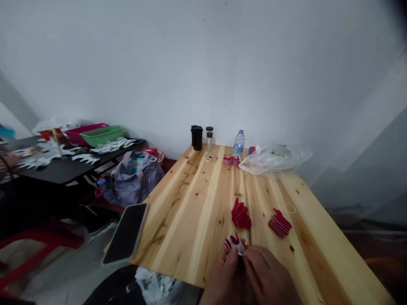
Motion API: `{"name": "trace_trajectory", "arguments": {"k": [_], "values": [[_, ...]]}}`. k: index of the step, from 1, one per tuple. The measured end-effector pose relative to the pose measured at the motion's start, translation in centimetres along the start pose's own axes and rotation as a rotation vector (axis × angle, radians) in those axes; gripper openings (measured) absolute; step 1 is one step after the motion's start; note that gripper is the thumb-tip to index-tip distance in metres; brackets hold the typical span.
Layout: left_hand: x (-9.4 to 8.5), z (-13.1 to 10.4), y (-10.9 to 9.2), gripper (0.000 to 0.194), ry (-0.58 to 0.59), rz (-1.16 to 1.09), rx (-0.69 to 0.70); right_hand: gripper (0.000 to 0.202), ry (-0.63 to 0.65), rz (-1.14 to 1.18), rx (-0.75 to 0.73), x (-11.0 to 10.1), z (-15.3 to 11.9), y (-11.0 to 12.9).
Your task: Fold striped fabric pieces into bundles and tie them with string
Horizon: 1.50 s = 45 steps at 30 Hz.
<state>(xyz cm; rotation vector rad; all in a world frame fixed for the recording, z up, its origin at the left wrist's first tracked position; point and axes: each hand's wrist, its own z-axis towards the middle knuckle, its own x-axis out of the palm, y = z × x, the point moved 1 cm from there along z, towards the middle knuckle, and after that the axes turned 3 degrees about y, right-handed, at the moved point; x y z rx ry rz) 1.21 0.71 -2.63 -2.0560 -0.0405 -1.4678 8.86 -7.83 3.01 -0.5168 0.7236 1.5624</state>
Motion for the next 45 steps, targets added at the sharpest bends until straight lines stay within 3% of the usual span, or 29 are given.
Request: {"name": "trace_trajectory", "arguments": {"k": [8,10,12,16,19,21,24,26,29,31,34,38,42,45], "values": [[2.1,-0.3,-2.1,0.028,-0.021,0.075,0.039,0.021,0.103,0.104,0.224,1.6,-0.5,0.1],[2.1,0.2,-2.4,0.027,0.002,0.084,0.026,0.015,0.109,0.218,0.412,1.5,-0.4,-0.6],[1.9,0.7,-2.7,0.028,-0.019,0.103,0.040,0.014,0.090,0.405,0.692,1.6,-0.4,-2.0],[1.5,1.2,-3.8,0.033,-0.212,0.072,0.062,0.025,-0.095,0.856,1.224,3.3,-0.4,-5.8],[1.8,1.1,-4.6,0.030,-0.180,-0.008,0.054,0.029,-0.110,0.947,1.374,5.0,0.0,-8.2],[2.0,1.1,-4.9,0.029,-0.111,-0.059,0.045,0.027,0.024,0.760,1.322,5.2,0.3,-9.0],[2.1,0.8,-5.0,0.031,-0.069,-0.095,0.030,0.028,0.136,0.298,1.067,3.8,0.6,-8.2],[2.2,0.5,-4.8,0.032,-0.065,-0.123,0.016,0.023,0.141,0.124,0.812,2.4,0.8,-6.2],[2.5,-0.1,-4.2,0.035,-0.067,-0.162,-0.027,0.025,0.195,0.049,0.305,1.1,1.5,-2.1],[2.8,-0.7,-3.8,0.036,-0.047,-0.166,-0.070,0.027,0.195,0.025,0.089,0.8,1.8,-0.1],[3.2,-1.4,-3.2,0.032,-0.042,-0.166,-0.100,0.026,0.173,0.094,0.044,0.5,1.8,0.6],[3.4,-1.8,-2.4,0.033,-0.037,-0.150,-0.075,0.021,0.166,0.249,0.122,-0.2,0.3,-0.6],[4.2,-1.9,-1.2,0.036,0.002,-0.071,-0.053,0.022,0.145,0.259,0.166,-0.6,-1.6,-0.9],[5.1,-1.6,-0.4,0.033,-0.031,-0.024,-0.083,0.018,0.091,0.263,0.272,-1.1,-2.4,-1.2]]}}
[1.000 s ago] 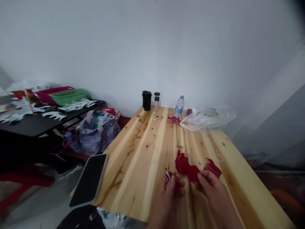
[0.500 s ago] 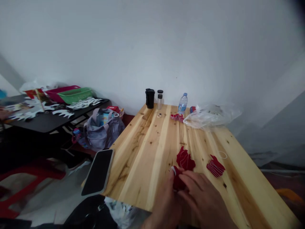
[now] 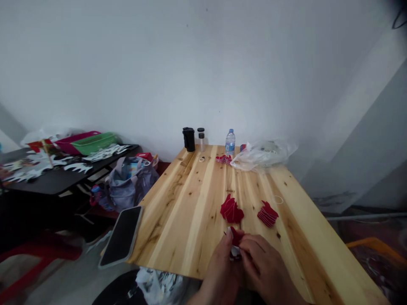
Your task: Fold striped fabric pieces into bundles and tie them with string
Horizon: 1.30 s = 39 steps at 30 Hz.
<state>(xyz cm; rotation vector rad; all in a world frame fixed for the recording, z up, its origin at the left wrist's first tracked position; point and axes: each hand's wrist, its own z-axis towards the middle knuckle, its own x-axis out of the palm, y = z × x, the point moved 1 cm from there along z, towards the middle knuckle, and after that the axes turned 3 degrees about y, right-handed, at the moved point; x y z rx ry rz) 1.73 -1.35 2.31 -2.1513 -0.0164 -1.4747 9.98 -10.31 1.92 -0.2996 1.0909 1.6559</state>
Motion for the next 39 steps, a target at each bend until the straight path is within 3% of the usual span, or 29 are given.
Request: {"name": "trace_trajectory", "arguments": {"k": [3,6,9,12,14,17,20,24,31,34,36,39], "values": [[0.7,0.5,0.4,0.030,-0.069,0.026,-0.021,0.012,-0.189,-0.011,0.185,-2.5,-0.1,-2.0],[1.0,1.1,0.4,0.028,-0.146,0.059,-0.051,0.011,-0.377,-0.284,0.286,-6.0,0.6,-5.4],[1.0,1.7,0.4,0.028,-0.158,0.036,-0.082,0.012,-0.235,-0.621,0.120,-7.2,1.7,-9.1],[0.9,2.2,0.2,0.031,-0.143,-0.006,-0.101,0.018,0.043,-0.768,0.046,-5.7,2.2,-11.7],[0.7,2.5,0.0,0.033,-0.151,-0.027,-0.100,0.022,0.153,-0.769,0.027,-4.6,2.1,-12.2],[0.4,2.6,-0.2,0.035,-0.157,-0.046,-0.099,0.019,0.095,-0.663,-0.037,-4.0,1.9,-10.3],[0.1,2.4,-0.1,0.032,-0.072,-0.078,-0.043,0.024,-0.024,-0.442,-0.122,-3.9,1.9,-5.9],[-0.7,1.7,0.1,0.032,0.065,-0.138,-0.060,0.022,0.058,-0.243,-0.193,-1.7,2.4,-0.7],[-2.6,0.2,-0.6,0.033,-0.029,-0.036,0.086,0.023,-0.063,-0.334,-0.279,3.3,0.9,0.8],[-3.2,0.2,-0.7,0.036,-0.087,-0.037,0.131,0.022,-0.057,-0.204,-0.143,3.1,0.5,0.9],[-3.5,0.4,-0.9,0.031,-0.139,-0.073,0.151,0.018,-0.078,-0.020,0.145,2.0,1.1,0.4],[-3.7,0.6,-1.6,0.026,-0.169,-0.094,0.161,0.024,-0.138,0.390,0.691,0.4,2.7,-1.6]]}}
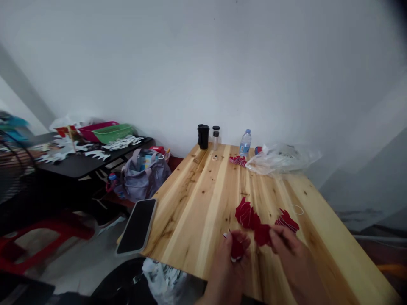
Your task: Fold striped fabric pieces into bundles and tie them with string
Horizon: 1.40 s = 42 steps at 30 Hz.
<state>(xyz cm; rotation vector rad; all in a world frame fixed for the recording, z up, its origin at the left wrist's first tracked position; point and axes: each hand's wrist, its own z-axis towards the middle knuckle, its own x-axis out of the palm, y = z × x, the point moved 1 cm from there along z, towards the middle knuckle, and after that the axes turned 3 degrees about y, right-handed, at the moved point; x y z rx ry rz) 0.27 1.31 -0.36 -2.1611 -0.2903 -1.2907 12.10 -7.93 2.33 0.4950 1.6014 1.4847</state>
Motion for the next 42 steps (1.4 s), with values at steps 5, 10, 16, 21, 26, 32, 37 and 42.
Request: {"name": "trace_trajectory", "arguments": {"k": [5,10,16,21,26,32,37,42], "values": [[0.9,0.3,-1.6,0.029,0.020,-0.012,-0.025,0.032,0.054,0.358,0.392,0.7,4.9,-1.9],[1.6,0.6,-2.8,0.028,0.103,-0.076,-0.083,0.022,0.082,0.170,0.396,1.5,6.6,-4.1],[1.5,0.2,-3.0,0.029,0.174,-0.123,-0.116,0.023,0.048,-0.369,-0.277,0.8,2.0,-1.2],[1.9,-1.3,-1.9,0.032,0.187,-0.043,-0.161,0.027,0.154,-0.652,-1.010,2.5,-2.0,1.9],[2.2,-2.4,-0.6,0.030,0.197,0.005,-0.178,0.029,0.186,-0.555,-0.968,1.0,-2.6,1.5],[3.0,-2.3,1.5,0.028,0.087,0.006,-0.261,0.029,0.123,-0.574,-0.957,-1.1,-3.4,0.0],[3.5,-1.4,2.9,0.026,0.013,-0.009,-0.245,0.032,-0.103,-0.734,-1.107,-0.9,-3.5,-1.1],[3.2,-0.1,3.6,0.027,0.054,-0.045,-0.284,0.024,-0.052,-0.621,-0.943,-1.9,-2.2,-2.5]]}}
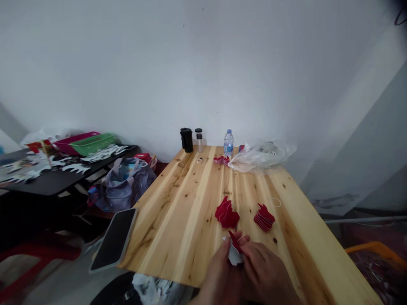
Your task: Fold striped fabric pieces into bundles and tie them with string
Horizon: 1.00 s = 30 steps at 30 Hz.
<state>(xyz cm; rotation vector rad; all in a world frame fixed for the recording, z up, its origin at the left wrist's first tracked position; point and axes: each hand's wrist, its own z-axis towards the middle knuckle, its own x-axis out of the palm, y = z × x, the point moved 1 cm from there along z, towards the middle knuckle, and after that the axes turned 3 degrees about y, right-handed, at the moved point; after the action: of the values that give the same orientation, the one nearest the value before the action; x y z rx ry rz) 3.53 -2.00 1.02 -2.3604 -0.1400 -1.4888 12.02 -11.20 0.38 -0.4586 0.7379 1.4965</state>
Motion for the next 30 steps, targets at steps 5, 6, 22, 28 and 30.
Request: {"name": "trace_trajectory", "arguments": {"k": [5,6,22,28,30], "values": [[-0.6,1.1,-0.4,0.026,-0.092,0.091,0.010,0.018,0.001,-0.190,0.223,-2.0,0.9,-6.0],[-0.7,1.2,-0.6,0.026,-0.121,0.114,0.011,0.015,0.043,-0.275,0.235,-2.2,1.2,-7.3],[-0.7,-1.0,-1.2,0.036,0.073,0.055,0.050,0.027,0.181,-0.043,-0.161,-1.9,3.4,1.6],[-1.7,-2.6,-1.5,0.038,0.062,0.092,0.076,0.033,0.140,0.036,-0.175,0.0,2.0,3.5],[-1.9,-3.2,-1.7,0.037,0.070,0.102,0.097,0.032,0.122,0.064,-0.167,0.0,2.1,4.0]]}}
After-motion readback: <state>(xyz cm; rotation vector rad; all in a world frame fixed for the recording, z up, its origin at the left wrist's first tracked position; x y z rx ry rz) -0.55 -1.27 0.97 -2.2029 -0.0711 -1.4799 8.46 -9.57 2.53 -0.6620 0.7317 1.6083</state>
